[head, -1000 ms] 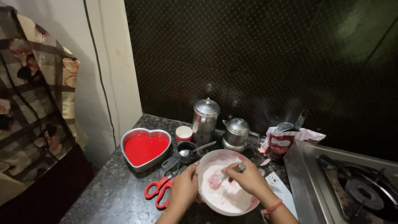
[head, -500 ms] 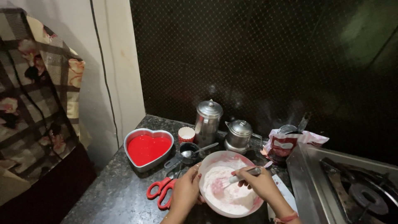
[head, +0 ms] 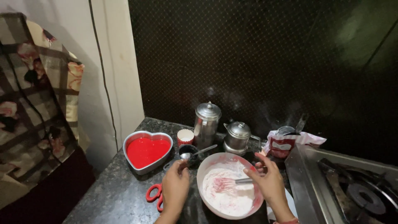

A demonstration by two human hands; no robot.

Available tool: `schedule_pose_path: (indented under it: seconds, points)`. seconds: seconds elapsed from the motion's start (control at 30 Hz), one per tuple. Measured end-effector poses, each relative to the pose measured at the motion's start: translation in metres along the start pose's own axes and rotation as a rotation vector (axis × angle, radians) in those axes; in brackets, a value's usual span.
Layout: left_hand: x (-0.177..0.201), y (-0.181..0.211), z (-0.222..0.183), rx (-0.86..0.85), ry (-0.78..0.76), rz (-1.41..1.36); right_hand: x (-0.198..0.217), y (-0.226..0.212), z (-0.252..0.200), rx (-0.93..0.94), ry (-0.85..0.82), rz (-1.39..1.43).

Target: Preparing a red velvet cake batter by mixing dry ingredients and adding liquid.

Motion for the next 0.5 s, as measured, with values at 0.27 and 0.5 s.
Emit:
schedule_pose_path:
  seconds: [0.27,0.5]
  points:
    - [0.019,0.023,0.033,-0.221,0.150,0.307,0.003,-0.029,-0.010,0.242,0.104,-0.661]
    - [0.000,-0.004,0.050,-0.199,-0.004,0.547,-0.026,0.001,-0.007,0.110,-0.169,-0.989]
Point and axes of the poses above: each hand's wrist, its own z-axis towards the middle knuckle, its own x-axis out of the back of the hand, y = z × x, the point moved 8 cm from there along z, towards the middle knuckle, and after that the axes turned 11 degrees about y, right-handed, at the moved point
